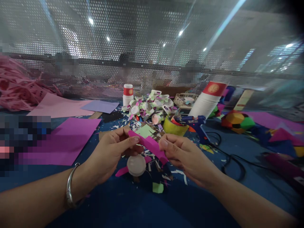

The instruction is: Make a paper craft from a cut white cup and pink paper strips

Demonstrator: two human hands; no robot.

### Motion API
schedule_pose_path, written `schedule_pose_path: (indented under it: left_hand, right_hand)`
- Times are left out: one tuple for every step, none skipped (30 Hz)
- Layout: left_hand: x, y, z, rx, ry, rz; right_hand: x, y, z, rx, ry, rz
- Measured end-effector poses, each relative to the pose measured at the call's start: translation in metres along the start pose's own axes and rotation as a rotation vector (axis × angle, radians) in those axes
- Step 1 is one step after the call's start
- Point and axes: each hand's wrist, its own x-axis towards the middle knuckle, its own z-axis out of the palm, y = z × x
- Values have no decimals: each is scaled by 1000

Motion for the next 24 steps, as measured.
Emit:
schedule_pose_path:
  left_hand:
    - [0, 0, 0, -8, 6, 4]
    - [0, 0, 0, -12, 12, 8]
    - [0, 0, 0, -14, 15, 14]
    - [0, 0, 0, -18, 18, 22]
    - [0, 1, 1, -23, 21, 31]
    - [0, 2, 1, -31, 21, 38]
    - [0, 2, 2, -39, 23, 43]
    - [0, 3, 3, -46, 26, 46]
    - [0, 3, 3, -49, 29, 48]
    - [0, 3, 3, -47, 31, 52]
    - [0, 3, 4, -40, 32, 58]
    - [0, 3, 4, -29, 34, 64]
    - [-1, 3, 3, -16, 38, 71]
    - [-1, 3, 3, -4, 38, 74]
    - [-1, 3, 3, 8, 35, 73]
    - [0, 2, 2, 17, 30, 67]
    - [0, 2, 2, 21, 21, 59]
    - [0, 2, 2, 19, 12, 50]
    - [-1, 1, 2, 12, 6, 42]
    - [-1, 1, 2, -1, 2, 34]
    - [-1, 0, 2, -13, -1, 31]
    - [-2, 0, 3, -19, -10, 30]
    - [-2, -1, 3, -14, -25, 26]
    - [-3, -1, 4, -2, -43, 17]
  right_hand:
    - [0, 0, 0, 8, -7, 9]
    - [0, -1, 0, 12, -13, 18]
    - [-1, -1, 0, 10, -18, 27]
    - [-1, 0, 0, 0, -22, 35]
    - [0, 0, 0, -18, -24, 41]
    - [0, 1, 0, -39, -25, 46]
    - [0, 1, 0, -56, -28, 48]
    - [0, 1, -1, -66, -29, 46]
    - [0, 2, -1, -67, -30, 43]
    - [0, 2, -1, -61, -31, 40]
    - [0, 2, -1, -52, -28, 38]
    - [0, 2, -1, -43, -26, 37]
    - [0, 1, -1, -36, -25, 35]
    - [0, 1, -1, -32, -26, 34]
    - [0, 1, -1, -31, -27, 30]
    - [0, 1, -1, -35, -25, 27]
    - [0, 1, -2, -43, -20, 26]
    - [0, 1, -2, -52, -10, 24]
    - [0, 1, -2, -59, 3, 23]
    - [0, 1, -2, -61, 15, 20]
    - [0, 2, -1, -58, 24, 17]
    - [0, 2, 0, -52, 27, 13]
    - [1, 2, 0, -43, 27, 9]
    - [1, 2, 1, -36, 27, 5]
